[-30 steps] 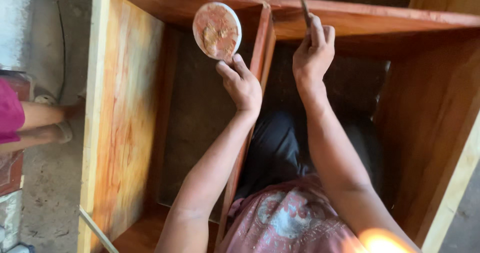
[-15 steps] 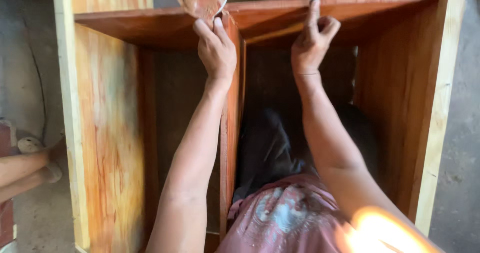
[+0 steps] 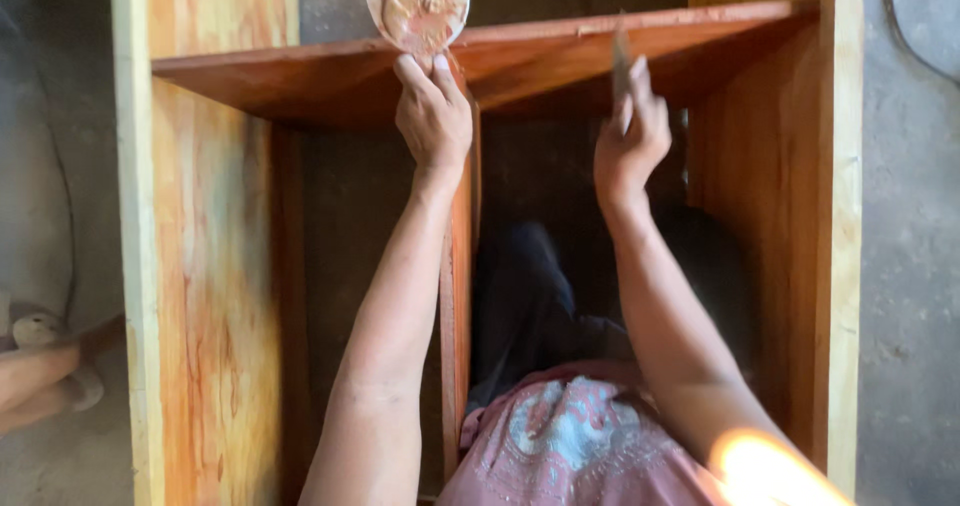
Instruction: The person sits inside an unfinished wooden cabinet and applies wood filler to the interior shelf joints. They hold a plate of filler in one hand and use a small putty knife to scoop filler and press it into the seams, working along different joints inside the unit.
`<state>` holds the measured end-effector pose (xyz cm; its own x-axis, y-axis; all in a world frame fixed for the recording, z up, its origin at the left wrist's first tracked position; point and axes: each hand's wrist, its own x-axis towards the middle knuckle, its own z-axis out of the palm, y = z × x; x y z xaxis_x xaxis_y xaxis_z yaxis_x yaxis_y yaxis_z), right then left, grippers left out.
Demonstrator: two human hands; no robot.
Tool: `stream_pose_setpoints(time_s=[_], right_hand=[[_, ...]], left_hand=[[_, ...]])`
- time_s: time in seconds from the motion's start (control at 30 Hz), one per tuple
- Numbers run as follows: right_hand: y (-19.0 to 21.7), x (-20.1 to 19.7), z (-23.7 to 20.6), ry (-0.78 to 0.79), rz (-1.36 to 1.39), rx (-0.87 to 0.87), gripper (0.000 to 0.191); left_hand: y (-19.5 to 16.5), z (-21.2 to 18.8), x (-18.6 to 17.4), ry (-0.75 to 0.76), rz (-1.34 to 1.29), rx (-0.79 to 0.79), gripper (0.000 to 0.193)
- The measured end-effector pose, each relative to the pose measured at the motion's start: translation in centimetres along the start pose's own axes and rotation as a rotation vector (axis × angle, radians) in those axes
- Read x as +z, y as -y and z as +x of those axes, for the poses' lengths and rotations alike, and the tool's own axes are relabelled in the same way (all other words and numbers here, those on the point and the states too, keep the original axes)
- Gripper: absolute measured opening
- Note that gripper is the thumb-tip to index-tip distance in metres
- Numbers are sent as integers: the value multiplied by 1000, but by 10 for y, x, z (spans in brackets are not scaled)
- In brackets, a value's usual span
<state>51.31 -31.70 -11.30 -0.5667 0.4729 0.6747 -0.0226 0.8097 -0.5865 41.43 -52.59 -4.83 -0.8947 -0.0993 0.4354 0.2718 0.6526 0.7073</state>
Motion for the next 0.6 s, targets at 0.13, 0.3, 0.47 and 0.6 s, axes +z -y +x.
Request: stream_pose_setpoints(time_s=[0.13,0.3,0.47,0.6], right_hand=[[-10,18,22,118,-24,2,59],[-8,11,-16,243,-182,-1,54],[-3,-27,-23,238,-86,76,34],[3,-55,27,232,-247,-31,29]], left_hand=[[-1,0,-1,3,-13,-14,22],[-4,1,-2,1,-5,-61,23],[-3,2,-4,-55,-12,-36,23],[0,0,-3,-58,-86,-37,23]])
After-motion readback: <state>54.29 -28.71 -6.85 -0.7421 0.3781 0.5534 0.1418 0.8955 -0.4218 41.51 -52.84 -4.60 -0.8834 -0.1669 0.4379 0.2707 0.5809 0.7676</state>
